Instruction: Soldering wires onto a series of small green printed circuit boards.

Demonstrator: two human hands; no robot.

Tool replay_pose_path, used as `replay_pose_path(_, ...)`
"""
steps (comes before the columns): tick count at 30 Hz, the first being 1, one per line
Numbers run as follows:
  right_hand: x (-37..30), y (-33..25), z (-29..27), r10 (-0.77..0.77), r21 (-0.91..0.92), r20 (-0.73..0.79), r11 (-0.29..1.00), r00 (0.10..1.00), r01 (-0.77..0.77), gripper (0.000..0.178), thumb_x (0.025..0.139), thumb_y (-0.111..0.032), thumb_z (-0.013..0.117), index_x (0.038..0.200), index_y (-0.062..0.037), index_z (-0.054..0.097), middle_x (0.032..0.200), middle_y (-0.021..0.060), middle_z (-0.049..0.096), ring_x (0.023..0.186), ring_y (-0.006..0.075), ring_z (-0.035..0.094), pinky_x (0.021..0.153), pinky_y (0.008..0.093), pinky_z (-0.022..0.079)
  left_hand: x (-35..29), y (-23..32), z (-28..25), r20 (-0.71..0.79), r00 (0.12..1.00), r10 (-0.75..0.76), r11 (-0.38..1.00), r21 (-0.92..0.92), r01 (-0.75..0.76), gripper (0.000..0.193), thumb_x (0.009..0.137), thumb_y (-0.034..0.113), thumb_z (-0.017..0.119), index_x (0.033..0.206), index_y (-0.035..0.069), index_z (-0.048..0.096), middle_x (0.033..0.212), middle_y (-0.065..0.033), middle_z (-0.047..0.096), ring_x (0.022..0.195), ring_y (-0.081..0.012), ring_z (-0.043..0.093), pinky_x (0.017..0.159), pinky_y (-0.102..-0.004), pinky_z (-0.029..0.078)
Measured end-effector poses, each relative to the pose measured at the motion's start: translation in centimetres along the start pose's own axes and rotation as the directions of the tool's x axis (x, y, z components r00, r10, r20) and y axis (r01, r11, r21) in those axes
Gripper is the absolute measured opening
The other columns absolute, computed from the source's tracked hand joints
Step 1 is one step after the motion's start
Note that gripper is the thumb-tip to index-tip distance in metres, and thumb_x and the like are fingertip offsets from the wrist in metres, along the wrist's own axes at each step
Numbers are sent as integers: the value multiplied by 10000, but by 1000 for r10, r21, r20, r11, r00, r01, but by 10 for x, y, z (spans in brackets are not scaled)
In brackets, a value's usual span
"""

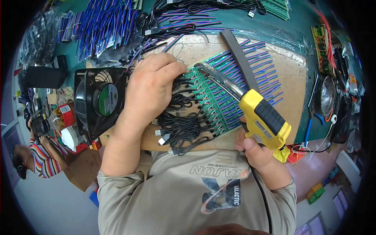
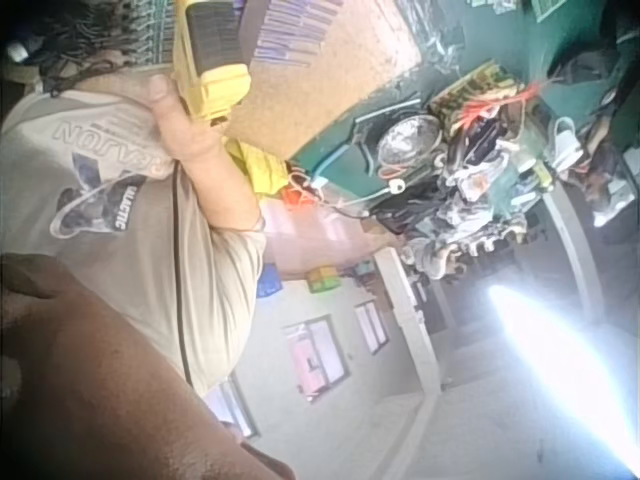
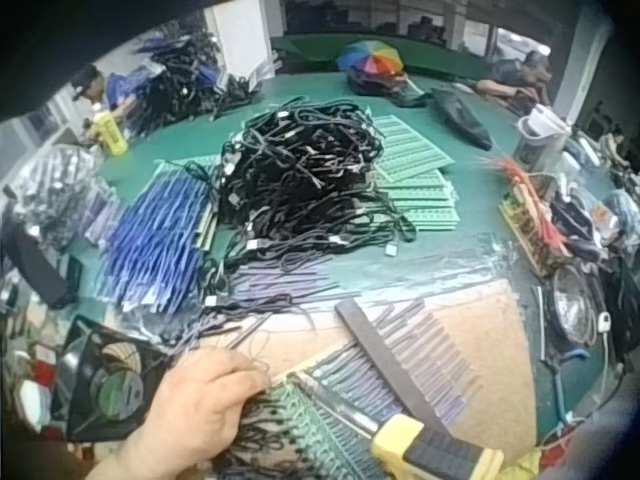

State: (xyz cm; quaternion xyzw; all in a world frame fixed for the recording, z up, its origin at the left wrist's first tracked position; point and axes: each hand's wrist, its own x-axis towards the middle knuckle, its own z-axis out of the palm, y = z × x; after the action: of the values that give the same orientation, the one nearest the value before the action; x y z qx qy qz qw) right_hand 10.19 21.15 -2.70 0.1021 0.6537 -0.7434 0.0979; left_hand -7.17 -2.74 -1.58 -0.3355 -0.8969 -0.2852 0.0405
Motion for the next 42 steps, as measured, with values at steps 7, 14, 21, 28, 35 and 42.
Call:
replay_pose_path(7, 1, 1, 2, 20, 10, -23, 1000, 1000, -20, 515, 856, -228, 662, 1216, 73, 449, 640, 70, 492, 502, 149, 451, 481, 284, 392, 1, -2, 0, 29, 1000, -3, 1000, 5, 3, 144, 785, -29, 607, 894, 48, 662, 893, -85, 627, 883, -294, 612, 777, -366, 485)
replay_pose_path(14, 4, -5, 4, 27, -23, -12, 999, 1000, -27, 442, 863, -200, 633, 1170, 63, 456, 637, 70, 489, 512, 151, 469, 487, 283, 401, 2, -3, 0, 30, 1000, 7, 1000, 3, -7, 143, 785, -31, 604, 891, 45, 662, 881, -88, 626, 862, -296, 614, 768, -365, 487)
replay_pose_path(21, 3, -3, 3, 31, -86, -13, 996, 999, -32, 408, 869, -196, 626, 1155, 40, 459, 669, 80, 507, 529, 153, 484, 491, 282, 412, 2, -4, 2, 17, 1000, 16, 1000, 2, -16, 131, 788, -24, 612, 888, 42, 665, 875, -87, 626, 851, -296, 616, 755, -361, 492)
replay_pose_path(28, 3, -1, 4, 24, -47, -6, 999, 1000, -25, 461, 865, -219, 648, 1193, 37, 451, 662, 66, 492, 528, 149, 474, 487, 281, 403, 1, -4, 2, 8, 1000, 19, 1000, 10, -19, 126, 787, -20, 615, 885, 42, 663, 877, -87, 626, 860, -296, 615, 757, -361, 491)
replay_pose_path(35, 1, 1, 3, 19, 59, -42, 998, 999, -16, 595, 838, -278, 704, 1270, 30, 434, 650, 48, 470, 516, 128, 426, 484, 272, 376, 1, -6, 2, 2, 1000, 25, 1000, -2, -25, 134, 781, -18, 615, 890, 43, 661, 876, -87, 622, 862, -298, 611, 756, -363, 488)
replay_pose_path(42, -3, -4, 3, 16, 46, -23, 999, 1000, -15, 604, 839, -288, 701, 1275, 32, 432, 648, 43, 476, 518, 127, 439, 492, 268, 380, 1, -6, 3, 16, 999, 35, 999, 2, -35, 133, 778, -17, 619, 893, 41, 654, 876, -91, 620, 866, -302, 608, 755, -369, 485)
